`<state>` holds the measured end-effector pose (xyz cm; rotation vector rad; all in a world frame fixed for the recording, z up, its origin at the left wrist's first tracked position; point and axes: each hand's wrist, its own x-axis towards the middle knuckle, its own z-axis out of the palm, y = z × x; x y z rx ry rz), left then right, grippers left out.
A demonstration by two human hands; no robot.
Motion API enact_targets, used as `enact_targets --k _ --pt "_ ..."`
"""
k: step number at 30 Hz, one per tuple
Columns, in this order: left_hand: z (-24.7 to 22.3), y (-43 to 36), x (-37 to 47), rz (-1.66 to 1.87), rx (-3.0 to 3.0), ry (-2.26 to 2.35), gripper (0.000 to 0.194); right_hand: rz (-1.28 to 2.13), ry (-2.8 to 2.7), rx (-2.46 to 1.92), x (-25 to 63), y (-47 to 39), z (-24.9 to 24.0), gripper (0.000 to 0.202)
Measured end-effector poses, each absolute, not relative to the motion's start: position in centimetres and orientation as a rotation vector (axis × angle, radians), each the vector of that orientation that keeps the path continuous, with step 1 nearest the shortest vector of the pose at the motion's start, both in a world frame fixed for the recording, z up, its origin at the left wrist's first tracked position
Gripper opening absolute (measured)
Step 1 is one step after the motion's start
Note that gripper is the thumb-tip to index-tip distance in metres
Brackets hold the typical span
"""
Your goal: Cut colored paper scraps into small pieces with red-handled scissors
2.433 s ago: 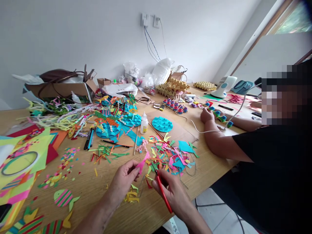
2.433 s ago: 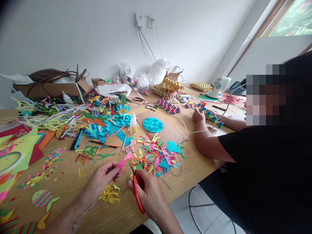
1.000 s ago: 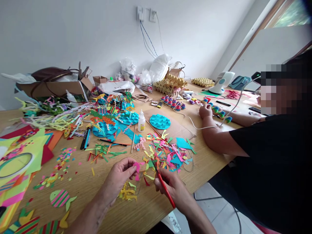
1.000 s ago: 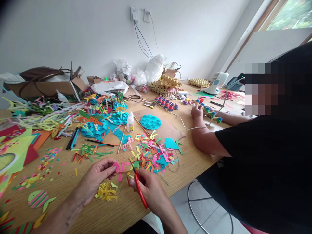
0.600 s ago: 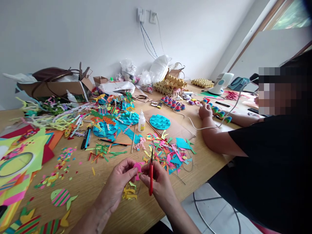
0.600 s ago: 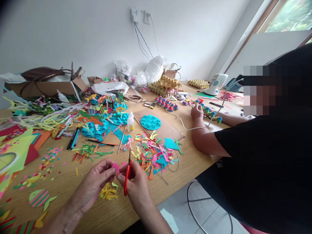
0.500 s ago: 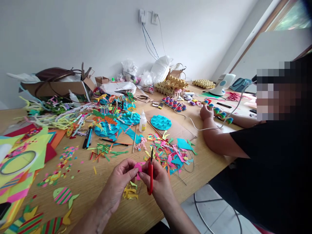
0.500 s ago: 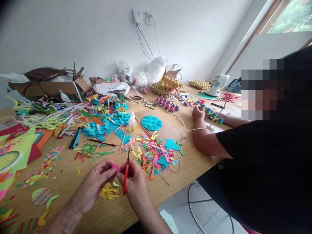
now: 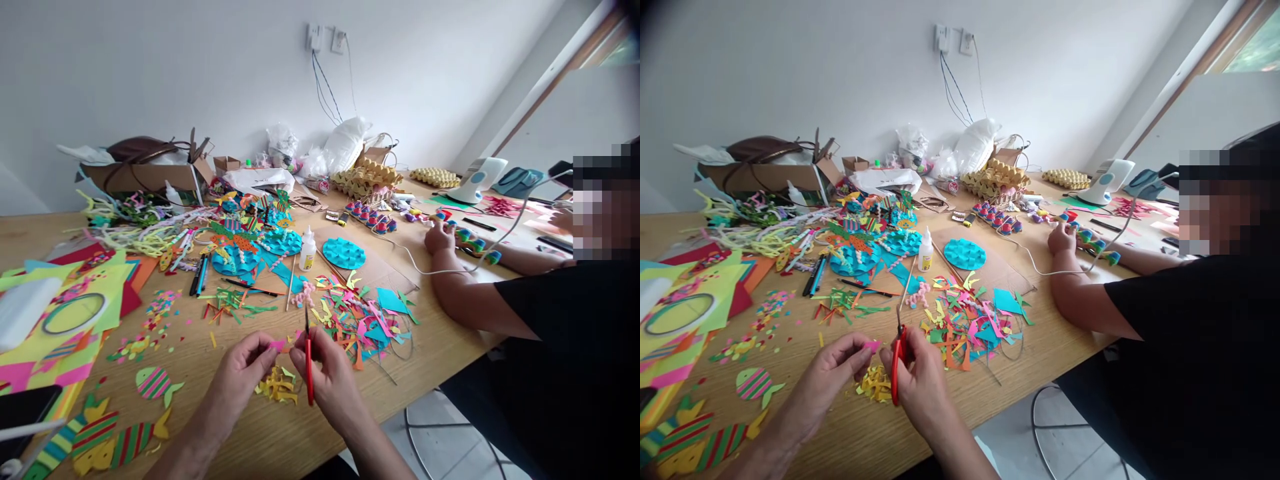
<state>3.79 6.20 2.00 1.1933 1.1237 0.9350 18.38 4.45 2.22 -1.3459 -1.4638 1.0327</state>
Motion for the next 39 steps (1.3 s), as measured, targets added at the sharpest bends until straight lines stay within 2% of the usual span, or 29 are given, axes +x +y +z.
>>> enact_targets --k 8,18,29,39 --pt "2.7 5.4 3.0 1.094 1.144 1.057 0.015 1.049 -1.779 -1.438 17.8 2.5 0.8 0.025" --pt "2.8 5.3 3.3 1.031 1.175 1.073 0.014 1.002 -1.789 -1.418 17.2 3.0 0.9 0.024" --pt "2.6 5.5 2.8 0.950 1.229 1.129 0.016 0.915 -1.820 -1.478 17.6 3.2 0.2 0.038" --pt "2.6 5.6 2.5 0.961 1.221 1.146 0.015 0.909 -1.866 -1.480 17.8 3.2 0.1 0.041"
